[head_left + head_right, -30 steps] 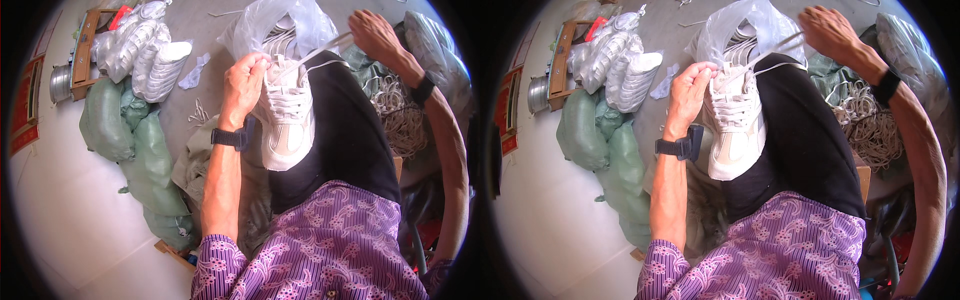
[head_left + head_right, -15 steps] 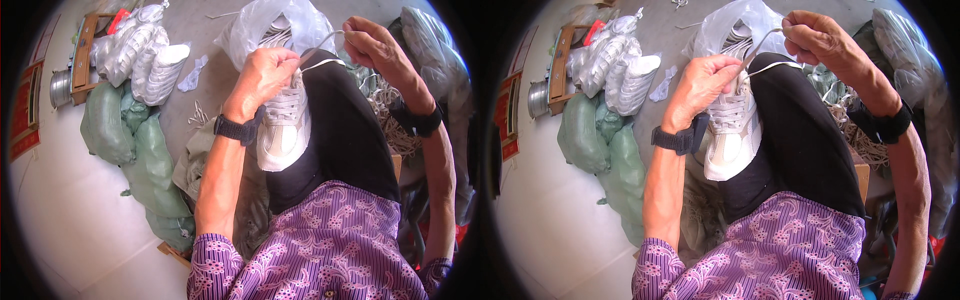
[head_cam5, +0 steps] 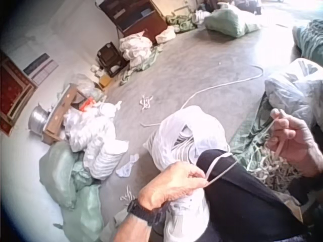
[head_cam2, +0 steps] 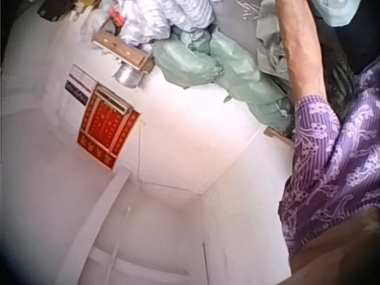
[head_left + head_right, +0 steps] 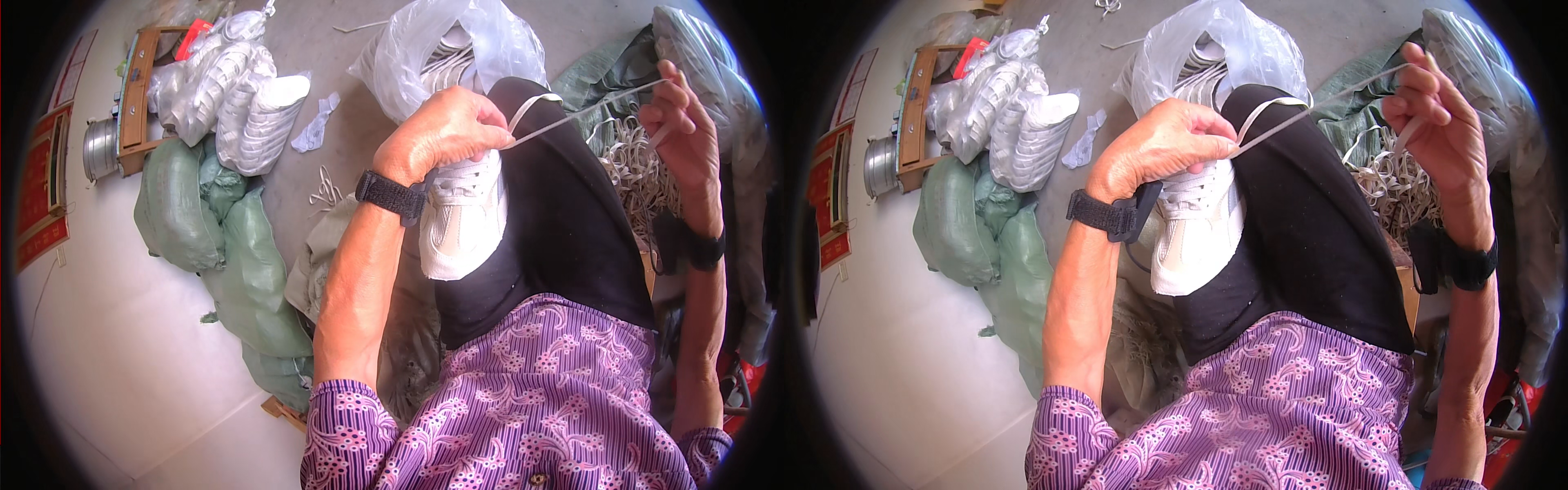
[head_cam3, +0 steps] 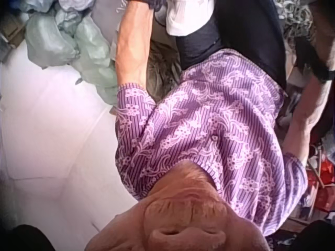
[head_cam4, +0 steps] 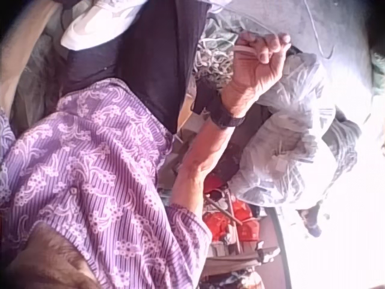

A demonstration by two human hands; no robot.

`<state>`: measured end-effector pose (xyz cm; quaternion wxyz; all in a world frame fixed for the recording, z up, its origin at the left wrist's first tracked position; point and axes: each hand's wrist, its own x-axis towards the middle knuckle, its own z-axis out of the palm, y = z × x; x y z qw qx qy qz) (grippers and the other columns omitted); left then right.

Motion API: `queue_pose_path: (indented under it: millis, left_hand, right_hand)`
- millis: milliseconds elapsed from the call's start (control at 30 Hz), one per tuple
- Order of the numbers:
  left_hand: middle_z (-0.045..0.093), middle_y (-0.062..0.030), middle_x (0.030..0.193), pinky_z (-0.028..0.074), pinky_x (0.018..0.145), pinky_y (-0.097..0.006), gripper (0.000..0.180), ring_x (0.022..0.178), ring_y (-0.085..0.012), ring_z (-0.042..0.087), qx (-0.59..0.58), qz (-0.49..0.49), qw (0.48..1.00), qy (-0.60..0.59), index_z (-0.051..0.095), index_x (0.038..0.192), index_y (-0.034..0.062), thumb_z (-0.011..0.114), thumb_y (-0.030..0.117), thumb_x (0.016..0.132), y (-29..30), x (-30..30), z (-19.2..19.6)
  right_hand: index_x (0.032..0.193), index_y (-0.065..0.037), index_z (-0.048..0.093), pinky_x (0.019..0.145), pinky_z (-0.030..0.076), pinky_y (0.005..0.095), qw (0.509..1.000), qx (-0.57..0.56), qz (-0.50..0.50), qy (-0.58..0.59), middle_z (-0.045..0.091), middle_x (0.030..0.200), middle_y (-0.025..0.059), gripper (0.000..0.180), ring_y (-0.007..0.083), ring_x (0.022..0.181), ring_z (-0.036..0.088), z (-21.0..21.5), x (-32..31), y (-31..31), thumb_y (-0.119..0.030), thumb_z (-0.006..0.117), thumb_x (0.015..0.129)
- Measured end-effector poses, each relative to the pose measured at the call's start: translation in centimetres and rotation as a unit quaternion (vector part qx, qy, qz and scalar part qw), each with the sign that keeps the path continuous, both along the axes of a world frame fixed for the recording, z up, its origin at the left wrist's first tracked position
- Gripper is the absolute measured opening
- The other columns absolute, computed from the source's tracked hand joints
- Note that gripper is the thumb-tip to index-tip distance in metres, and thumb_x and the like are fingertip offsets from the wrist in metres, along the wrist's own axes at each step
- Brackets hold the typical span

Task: Lacing a pair of white athletic shoes in a workshop.

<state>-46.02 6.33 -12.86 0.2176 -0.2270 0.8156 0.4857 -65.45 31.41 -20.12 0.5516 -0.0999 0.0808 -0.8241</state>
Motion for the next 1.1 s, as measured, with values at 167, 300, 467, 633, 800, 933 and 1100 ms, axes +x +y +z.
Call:
queue_pose_path:
  millis: [167, 300, 467, 633, 800, 933, 1100]
  left_hand:
    - [0.063, -0.0026, 0.068, 0.045, 0.058, -0.024, 0.017, 0.062, -0.0082, 0.056, -0.11, -0.058, 0.992, 0.022, 0.069, 0.086, 0.0008, 0.069, 0.016, 0.077, 0.2, -0.1, -0.6]
    - [0.062, -0.0031, 0.067, 0.046, 0.058, -0.025, 0.016, 0.061, -0.0085, 0.055, -0.181, -0.087, 0.978, 0.063, 0.069, 0.084, 0.0009, 0.069, 0.015, 0.075, 0.7, -0.1, -0.8]
    - [0.056, 0.0019, 0.063, 0.043, 0.055, -0.021, 0.019, 0.058, -0.0047, 0.051, -0.01, 0.11, 0.993, 0.036, 0.066, 0.079, 0.0017, 0.069, 0.021, 0.08, 0.6, 0.5, 0.3]
    - [0.055, 0.0039, 0.064, 0.039, 0.052, -0.019, 0.016, 0.057, -0.0024, 0.048, -0.012, 0.095, 0.994, 0.059, 0.065, 0.079, 0.0035, 0.07, 0.018, 0.08, 0.8, 1.3, 0.5]
    - [0.055, 0.0036, 0.064, 0.034, 0.046, -0.018, 0.014, 0.054, -0.0008, 0.045, -0.023, 0.123, 0.988, 0.096, 0.064, 0.08, 0.0038, 0.072, 0.015, 0.08, 1.1, 1.4, 0.2]
    - [0.056, 0.0019, 0.065, 0.037, 0.046, -0.019, 0.018, 0.052, -0.0029, 0.047, 0.129, 0.239, 0.959, 0.081, 0.062, 0.085, 0.0027, 0.072, 0.017, 0.08, 0.7, 2.2, 0.9]
    - [0.053, 0.0031, 0.066, 0.033, 0.042, -0.017, 0.015, 0.048, -0.0019, 0.043, 0.212, 0.305, 0.922, 0.112, 0.06, 0.09, 0.0048, 0.069, 0.015, 0.084, 0.6, 3.0, 0.3]
  right_hand:
    - [0.124, 0.007, 0.045, 0.082, 0.037, 0.0279, 0.996, 0.002, -0.079, -0.049, 0.043, 0.083, 0.0007, 0.03, 0.0066, 0.06, 0.04, -1.0, -1.4, 4.0, -0.005, 0.042, 0.096]
    - [0.123, 0.008, 0.045, 0.085, 0.037, 0.0301, 0.987, 0.028, -0.142, -0.073, 0.047, 0.087, 0.003, 0.031, 0.0101, 0.067, 0.043, -1.5, -1.8, 6.2, 0.0, 0.046, 0.094]
    - [0.123, 0.007, 0.044, 0.087, 0.038, 0.0319, 0.976, 0.042, -0.19, -0.096, 0.051, 0.092, 0.0057, 0.032, 0.0134, 0.073, 0.044, -1.9, -1.6, 6.9, 0.003, 0.048, 0.091]
    - [0.124, 0.007, 0.043, 0.093, 0.038, 0.0356, 0.976, -0.006, -0.183, -0.117, 0.053, 0.102, 0.0111, 0.038, 0.0176, 0.085, 0.048, -2.2, -1.0, 7.0, 0.007, 0.049, 0.087]
    - [0.128, 0.008, 0.041, 0.098, 0.037, 0.0381, 0.976, -0.003, -0.211, -0.056, 0.055, 0.114, 0.0136, 0.044, 0.0211, 0.101, 0.051, -2.6, -0.7, 7.8, 0.007, 0.051, 0.085]
    - [0.131, 0.007, 0.04, 0.1, 0.038, 0.0398, 0.962, 0.085, -0.256, -0.042, 0.057, 0.116, 0.0134, 0.045, 0.022, 0.104, 0.055, -2.9, -0.7, 8.3, 0.004, 0.05, 0.087]
    - [0.13, 0.004, 0.045, 0.096, 0.043, 0.0354, 0.963, 0.142, -0.224, 0.056, 0.06, 0.113, 0.0095, 0.038, 0.0186, 0.099, 0.058, -2.7, 0.2, 7.0, -0.008, 0.049, 0.093]
